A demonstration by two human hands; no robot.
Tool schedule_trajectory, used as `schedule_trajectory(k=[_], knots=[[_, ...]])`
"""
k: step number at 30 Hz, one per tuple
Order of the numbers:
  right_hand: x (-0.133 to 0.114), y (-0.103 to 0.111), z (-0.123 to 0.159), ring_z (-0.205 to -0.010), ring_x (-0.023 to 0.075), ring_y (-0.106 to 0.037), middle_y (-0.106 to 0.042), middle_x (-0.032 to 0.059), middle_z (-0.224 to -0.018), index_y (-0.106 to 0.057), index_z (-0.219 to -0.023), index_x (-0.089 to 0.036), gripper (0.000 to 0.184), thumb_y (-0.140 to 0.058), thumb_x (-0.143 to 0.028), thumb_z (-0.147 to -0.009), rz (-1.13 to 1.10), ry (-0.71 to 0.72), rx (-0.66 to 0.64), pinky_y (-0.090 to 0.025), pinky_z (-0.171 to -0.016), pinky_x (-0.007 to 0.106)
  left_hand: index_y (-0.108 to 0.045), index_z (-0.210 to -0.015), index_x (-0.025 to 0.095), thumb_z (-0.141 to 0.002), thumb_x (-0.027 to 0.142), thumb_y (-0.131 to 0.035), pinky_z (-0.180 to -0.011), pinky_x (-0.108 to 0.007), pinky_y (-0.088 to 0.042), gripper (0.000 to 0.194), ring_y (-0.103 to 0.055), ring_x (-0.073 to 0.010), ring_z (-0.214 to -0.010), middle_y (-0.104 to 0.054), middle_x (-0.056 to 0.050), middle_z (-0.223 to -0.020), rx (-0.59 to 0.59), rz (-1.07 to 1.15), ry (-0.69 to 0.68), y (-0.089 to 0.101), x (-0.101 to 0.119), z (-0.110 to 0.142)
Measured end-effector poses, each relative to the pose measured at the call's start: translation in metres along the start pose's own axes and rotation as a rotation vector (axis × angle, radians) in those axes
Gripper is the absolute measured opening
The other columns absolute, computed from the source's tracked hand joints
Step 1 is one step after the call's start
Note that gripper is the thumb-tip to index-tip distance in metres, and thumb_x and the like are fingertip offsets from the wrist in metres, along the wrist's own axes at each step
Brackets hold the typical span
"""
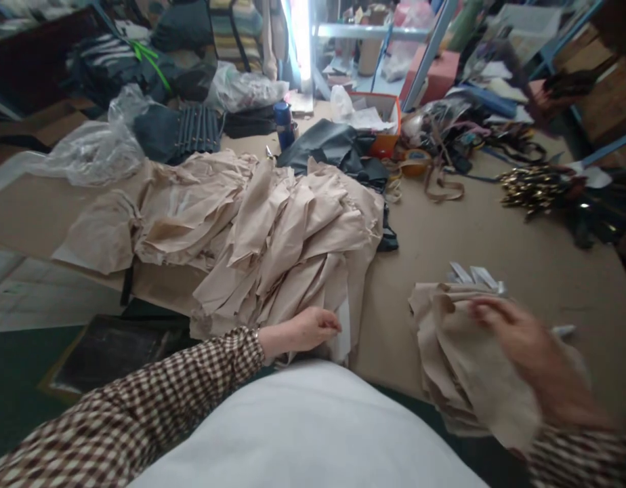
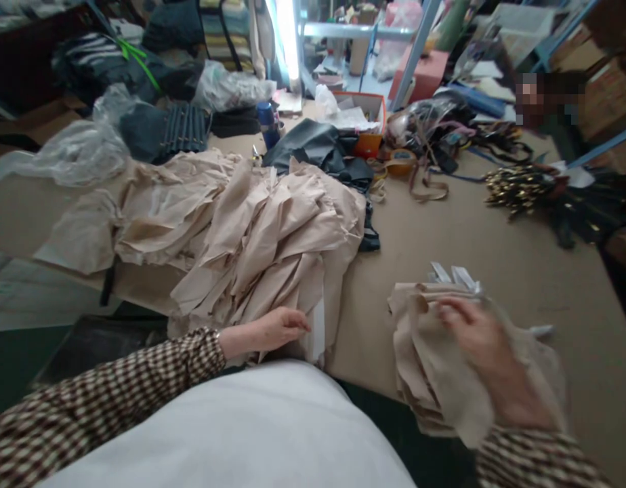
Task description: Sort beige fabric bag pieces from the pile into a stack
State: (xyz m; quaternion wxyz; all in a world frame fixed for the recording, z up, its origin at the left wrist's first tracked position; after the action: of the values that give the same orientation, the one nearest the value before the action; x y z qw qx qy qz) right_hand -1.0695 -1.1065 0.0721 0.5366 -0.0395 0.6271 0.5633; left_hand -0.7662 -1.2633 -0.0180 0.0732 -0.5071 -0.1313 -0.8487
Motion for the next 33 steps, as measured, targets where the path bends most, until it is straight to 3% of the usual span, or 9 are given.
schedule_trajectory(k=[4,6,8,15,21,24,27,30,33], knots=[[-0.023,-0.182,0.002,-0.094,0.0244,-0.062,-0.069,0.0092,-0.104,-0.065,-0.099,-0.019,0.038,-0.06,-0.041,-0.069,-0.235,-0.053,-0.305,-0.047,-0.086,0.039,-0.072,-0.094,0.011,-0.077,0.025,-0.054,-0.056,-0.022,-0.035,0.028,-0.049,-0.0117,-0.062,-0.063,-0.003,-0.072,-0.005,-0.007,0.007,-0.008,-0.006,-0.01],[-0.023,-0.231,0.003,-0.09,0.022,-0.062,-0.068,0.0096,-0.099,-0.061,-0.103,-0.016,0.041,-0.058,-0.037,-0.068,-0.286,-0.09,-0.296,-0.048,-0.082,0.036,-0.071,-0.097,0.011,-0.078,0.028,-0.053,-0.053,-0.022,-0.032,0.03,-0.045,-0.0108,-0.058,-0.058,-0.001,-0.066,0.041,0.007,0.007,-0.001,-0.009,-0.01],[-0.02,-0.254,0.005,-0.079,0.0199,-0.06,-0.067,0.0078,-0.088,-0.06,-0.099,-0.014,0.039,-0.056,-0.039,-0.069,-0.31,-0.116,-0.289,-0.048,-0.072,0.033,-0.069,-0.099,0.011,-0.078,0.028,-0.054,-0.051,-0.022,-0.029,0.031,-0.042,-0.01,-0.054,-0.053,0.001,-0.062,0.083,0.028,0.019,0.006,-0.013,-0.007],[-0.053,-0.252,0.019,-0.056,0.0141,-0.049,-0.057,0.0003,-0.065,-0.059,-0.078,-0.015,0.031,-0.051,-0.044,-0.074,-0.375,-0.066,-0.462,-0.037,-0.051,0.026,-0.069,-0.094,0.01,-0.075,0.025,-0.053,-0.051,-0.024,-0.025,0.03,-0.035,-0.0097,-0.054,-0.048,0.003,-0.06,0.169,0.124,0.006,0.019,-0.002,0.007],[-0.125,-0.134,0.009,-0.061,0.0125,-0.04,-0.046,-0.0033,-0.061,-0.045,-0.065,-0.019,0.03,-0.053,-0.042,-0.082,-0.114,0.159,-0.117,-0.029,-0.055,0.025,-0.067,-0.083,0.012,-0.075,0.036,-0.059,-0.051,-0.023,-0.02,0.027,-0.029,-0.0081,-0.053,-0.038,0.006,-0.055,0.025,0.297,-0.14,0.015,0.056,0.027],[-0.164,-0.094,0.022,-0.06,0.0136,-0.042,-0.048,-0.0028,-0.061,-0.047,-0.066,-0.021,0.029,-0.056,-0.042,-0.084,0.043,0.262,0.052,-0.031,-0.057,0.027,-0.065,-0.091,0.013,-0.07,0.039,-0.065,-0.052,-0.022,-0.028,0.033,-0.038,-0.0078,-0.056,-0.051,0.003,-0.067,-0.022,0.441,-0.202,0.013,0.087,0.033],[-0.186,-0.107,0.035,-0.062,0.0154,-0.047,-0.055,-0.0005,-0.066,-0.052,-0.07,-0.022,0.024,-0.059,-0.041,-0.083,0.144,0.352,0.073,-0.033,-0.059,0.028,-0.058,-0.102,0.018,-0.063,0.044,-0.073,-0.057,-0.022,-0.039,0.05,-0.05,-0.0106,-0.066,-0.06,-0.002,-0.088,0.139,0.625,-0.268,0.03,0.102,0.03],[-0.188,-0.142,0.044,-0.065,0.0165,-0.05,-0.057,0.0019,-0.07,-0.054,-0.07,-0.021,0.026,-0.056,-0.043,-0.085,0.15,0.403,0.06,-0.035,-0.06,0.029,-0.052,-0.102,0.021,-0.058,0.05,-0.076,-0.055,-0.023,-0.043,0.059,-0.055,-0.0138,-0.067,-0.059,-0.001,-0.084,0.274,0.721,-0.225,0.044,0.094,0.028],[-0.185,-0.169,0.057,-0.074,0.0186,-0.055,-0.06,0.0043,-0.08,-0.061,-0.075,-0.02,0.017,-0.059,-0.036,-0.08,0.053,0.438,0.029,-0.041,-0.067,0.03,-0.052,-0.101,0.02,-0.059,0.047,-0.074,-0.058,-0.025,-0.047,0.054,-0.06,-0.0171,-0.074,-0.061,-0.002,-0.088,0.258,0.798,-0.138,0.044,0.079,0.03]])
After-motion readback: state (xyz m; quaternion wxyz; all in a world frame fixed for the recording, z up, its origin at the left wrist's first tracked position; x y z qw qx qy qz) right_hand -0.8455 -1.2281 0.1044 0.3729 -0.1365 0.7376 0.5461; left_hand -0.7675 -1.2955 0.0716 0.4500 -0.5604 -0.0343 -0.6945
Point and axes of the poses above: each hand's wrist, its own z-axis away from the middle knuckle, its own y-axis out of the back of the hand, x = y × z, the point moved 9 cm from there along -z, towards the middle knuckle
